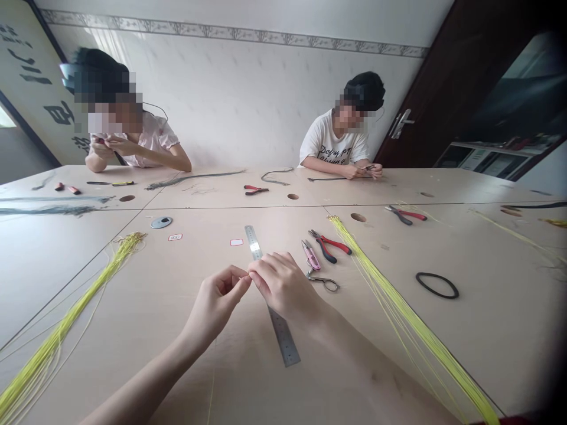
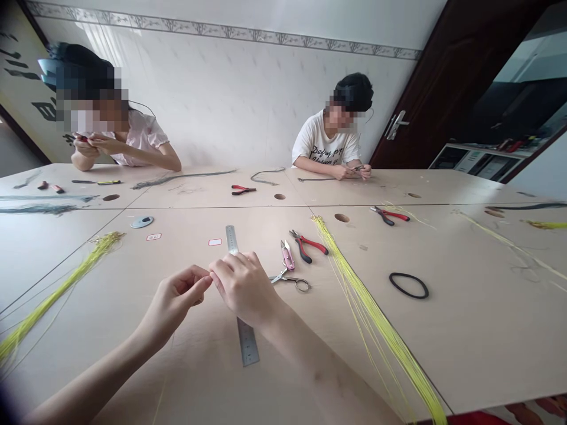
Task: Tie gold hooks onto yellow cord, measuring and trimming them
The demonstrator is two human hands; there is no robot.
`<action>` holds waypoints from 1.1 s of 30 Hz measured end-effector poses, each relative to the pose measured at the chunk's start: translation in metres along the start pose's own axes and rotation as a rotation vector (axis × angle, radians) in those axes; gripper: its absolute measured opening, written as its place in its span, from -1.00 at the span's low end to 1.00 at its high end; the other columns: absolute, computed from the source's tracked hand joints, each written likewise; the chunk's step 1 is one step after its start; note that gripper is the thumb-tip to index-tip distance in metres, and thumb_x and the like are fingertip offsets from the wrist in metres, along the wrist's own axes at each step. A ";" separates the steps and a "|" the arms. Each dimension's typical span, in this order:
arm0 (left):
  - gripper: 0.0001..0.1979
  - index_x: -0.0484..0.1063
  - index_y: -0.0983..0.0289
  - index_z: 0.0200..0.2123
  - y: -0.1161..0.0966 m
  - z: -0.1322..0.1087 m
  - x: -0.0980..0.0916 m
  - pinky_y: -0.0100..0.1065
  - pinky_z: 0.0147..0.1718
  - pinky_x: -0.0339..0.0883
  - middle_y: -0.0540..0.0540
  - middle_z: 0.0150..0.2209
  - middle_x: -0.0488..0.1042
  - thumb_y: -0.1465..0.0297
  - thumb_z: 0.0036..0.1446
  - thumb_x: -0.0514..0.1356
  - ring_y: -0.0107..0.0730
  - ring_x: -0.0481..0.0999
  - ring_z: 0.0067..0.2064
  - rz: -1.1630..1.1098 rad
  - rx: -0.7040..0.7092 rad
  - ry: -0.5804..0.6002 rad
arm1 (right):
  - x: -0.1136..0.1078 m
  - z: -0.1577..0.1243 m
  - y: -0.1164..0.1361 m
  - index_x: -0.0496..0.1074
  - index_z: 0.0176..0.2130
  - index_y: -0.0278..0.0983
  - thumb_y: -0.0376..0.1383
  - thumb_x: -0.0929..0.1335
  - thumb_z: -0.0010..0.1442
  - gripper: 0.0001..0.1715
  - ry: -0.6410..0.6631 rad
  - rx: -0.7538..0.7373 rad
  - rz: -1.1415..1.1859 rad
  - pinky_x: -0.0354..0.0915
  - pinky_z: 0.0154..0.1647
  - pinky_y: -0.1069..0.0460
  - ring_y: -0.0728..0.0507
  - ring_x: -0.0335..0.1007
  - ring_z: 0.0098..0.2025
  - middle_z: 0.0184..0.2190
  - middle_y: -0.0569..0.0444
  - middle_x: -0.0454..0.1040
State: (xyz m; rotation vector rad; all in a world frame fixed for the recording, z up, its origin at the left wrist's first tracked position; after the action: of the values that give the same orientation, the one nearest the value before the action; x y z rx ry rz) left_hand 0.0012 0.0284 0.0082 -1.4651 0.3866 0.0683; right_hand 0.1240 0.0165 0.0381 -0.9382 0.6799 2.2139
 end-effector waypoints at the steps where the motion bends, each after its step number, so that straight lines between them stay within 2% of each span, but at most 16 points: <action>1: -0.71 0.38 0.27 -0.50 0.000 0.000 0.000 -0.45 -0.55 0.03 -0.05 -0.56 0.22 0.17 0.10 0.10 -0.49 0.09 -0.52 -0.002 0.001 0.000 | 0.000 0.000 0.000 0.32 -0.33 -0.29 -0.33 0.09 0.32 -0.69 0.002 -0.006 -0.010 0.08 -0.26 0.00 -0.09 0.25 -0.38 -0.45 0.04 0.38; 8: -0.74 0.36 0.26 -0.48 -0.003 -0.002 0.001 -0.45 -0.53 0.01 -0.05 -0.53 0.25 0.21 0.13 0.08 -0.48 0.11 -0.50 -0.017 0.027 0.011 | 0.000 0.000 0.001 0.31 -0.34 -0.29 -0.34 0.10 0.31 -0.71 0.026 0.013 0.021 0.07 -0.25 -0.01 -0.08 0.24 -0.40 -0.46 0.05 0.38; 14: -0.76 0.34 0.26 -0.51 -0.009 -0.002 -0.002 -0.46 -0.56 -0.01 -0.08 -0.58 0.20 0.25 0.10 0.10 -0.50 0.11 -0.52 -0.027 0.058 -0.030 | -0.007 0.002 -0.002 0.24 -0.32 -0.24 -0.36 0.13 0.31 -0.81 0.017 0.156 0.184 0.14 -0.28 0.06 -0.01 0.31 -0.42 -0.47 0.16 0.40; 18: -0.76 0.32 0.27 -0.53 -0.010 -0.001 -0.004 -0.47 -0.55 0.01 -0.08 -0.58 0.20 0.26 0.11 0.10 -0.51 0.13 -0.52 -0.028 0.051 -0.034 | -0.011 0.003 -0.004 0.27 -0.34 -0.25 -0.36 0.17 0.29 -0.83 -0.011 0.226 0.258 0.18 -0.26 0.06 -0.01 0.34 -0.38 -0.44 0.15 0.42; 23: -0.74 0.40 0.27 -0.48 -0.008 -0.002 -0.003 -0.46 -0.57 0.04 -0.03 -0.57 0.31 0.21 0.09 0.11 -0.48 0.21 -0.53 0.005 0.041 -0.012 | -0.008 0.001 -0.002 0.32 -0.32 -0.27 -0.32 0.24 0.24 -0.89 -0.002 0.208 0.333 0.20 -0.23 0.05 -0.02 0.37 -0.35 -0.42 0.12 0.43; 29: -0.73 0.42 0.26 -0.47 -0.006 -0.001 -0.002 -0.42 -0.52 0.13 0.01 -0.49 0.40 0.19 0.10 0.09 -0.41 0.31 -0.46 0.094 0.046 -0.011 | -0.006 0.001 -0.002 0.26 -0.42 -0.26 -0.38 0.21 0.21 -0.84 -0.006 0.158 0.319 0.17 -0.25 0.03 -0.02 0.29 -0.41 -0.48 0.13 0.37; 33: -0.75 0.39 0.22 -0.49 -0.006 -0.001 -0.003 -0.36 -0.36 0.19 0.00 -0.45 0.38 0.20 0.11 0.09 -0.36 0.33 -0.37 0.221 0.100 -0.041 | -0.003 0.002 -0.003 0.20 -0.47 -0.25 -0.40 0.20 0.16 -0.83 -0.012 0.131 0.278 0.14 -0.24 -0.01 -0.03 0.26 -0.43 -0.51 0.13 0.34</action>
State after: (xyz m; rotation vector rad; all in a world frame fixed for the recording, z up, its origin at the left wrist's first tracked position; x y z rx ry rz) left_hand 0.0001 0.0271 0.0144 -1.3161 0.5102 0.2521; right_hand 0.1271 0.0190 0.0406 -0.8038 0.9878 2.3775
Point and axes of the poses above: each hand's wrist, its own z-axis towards the middle knuckle, its own x-axis out of the palm, y = z × x, the point moved 5 cm from there along z, towards the middle knuckle
